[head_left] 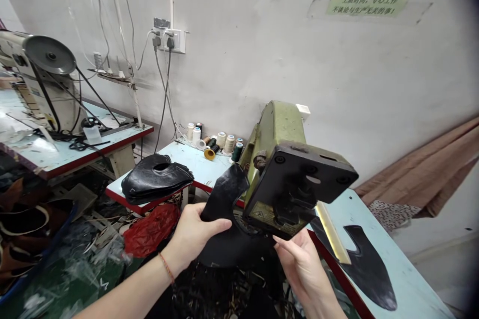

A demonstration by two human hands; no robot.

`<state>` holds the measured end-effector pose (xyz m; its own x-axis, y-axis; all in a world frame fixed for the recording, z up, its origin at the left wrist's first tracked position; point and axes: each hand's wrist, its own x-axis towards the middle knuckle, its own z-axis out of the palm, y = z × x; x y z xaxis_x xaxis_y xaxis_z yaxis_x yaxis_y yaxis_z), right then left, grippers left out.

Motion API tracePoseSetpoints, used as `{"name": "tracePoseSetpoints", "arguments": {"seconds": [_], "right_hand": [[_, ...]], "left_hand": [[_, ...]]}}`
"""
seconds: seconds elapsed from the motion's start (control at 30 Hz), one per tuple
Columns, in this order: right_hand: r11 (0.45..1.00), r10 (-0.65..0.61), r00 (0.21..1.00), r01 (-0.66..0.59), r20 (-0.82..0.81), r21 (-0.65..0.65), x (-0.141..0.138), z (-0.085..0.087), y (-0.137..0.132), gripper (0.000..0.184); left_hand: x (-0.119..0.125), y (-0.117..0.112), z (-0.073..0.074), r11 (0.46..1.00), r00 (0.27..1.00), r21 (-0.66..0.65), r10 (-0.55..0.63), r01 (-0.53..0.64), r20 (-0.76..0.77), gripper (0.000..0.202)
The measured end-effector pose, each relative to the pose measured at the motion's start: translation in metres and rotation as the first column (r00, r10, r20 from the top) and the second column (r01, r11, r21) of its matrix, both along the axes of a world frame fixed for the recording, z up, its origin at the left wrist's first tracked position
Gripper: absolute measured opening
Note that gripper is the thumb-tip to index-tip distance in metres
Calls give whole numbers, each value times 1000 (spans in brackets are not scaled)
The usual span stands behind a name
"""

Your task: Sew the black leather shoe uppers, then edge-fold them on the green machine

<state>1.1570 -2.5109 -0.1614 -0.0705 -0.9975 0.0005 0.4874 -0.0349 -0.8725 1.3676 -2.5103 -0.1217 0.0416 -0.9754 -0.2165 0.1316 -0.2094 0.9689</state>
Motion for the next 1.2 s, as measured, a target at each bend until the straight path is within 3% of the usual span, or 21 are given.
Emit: {"name": "tracePoseSetpoints", "arguments": {"seconds": [0.07, 0.17, 0.33, 0.5, 0.77, 1.0, 1.13, 1.2], "right_hand": [[999, 2, 1000, -1, -16, 37, -1, -6, 2, 66], [995, -7, 998, 13, -61, 95, -7, -21, 5, 39], [992, -48, 990, 62, -129, 108, -10, -28, 8, 17], [994, -66, 962, 85, -266, 63, -1, -18, 13, 20], [981, -181, 913, 192, -366, -6, 23, -27, 23, 21], [980, -191, 900, 197, -393, -25, 42, -20, 29, 27], [985, -162, 888, 174, -431, -12, 54, -17, 34, 32], [990, -137, 847, 137, -514, -39, 45, -20, 31, 32]], "left_hand": [[6, -7, 12, 998, 997, -9, -59, 60, 55, 22], [15, -15, 24, 990, 982, -35, -133, 139, 134, 19], [29, -22, 31, 982, 962, -2, -187, 191, 199, 17], [42, -26, 33, 976, 959, 78, -216, 205, 181, 23], [59, -28, 31, 971, 973, 131, -211, 198, 94, 21], [73, -24, 22, 969, 969, 124, -227, 214, 94, 19], [84, -24, 20, 959, 950, 140, -267, 246, 161, 25], [98, -32, 23, 963, 914, 117, -266, 241, 305, 34]]}}
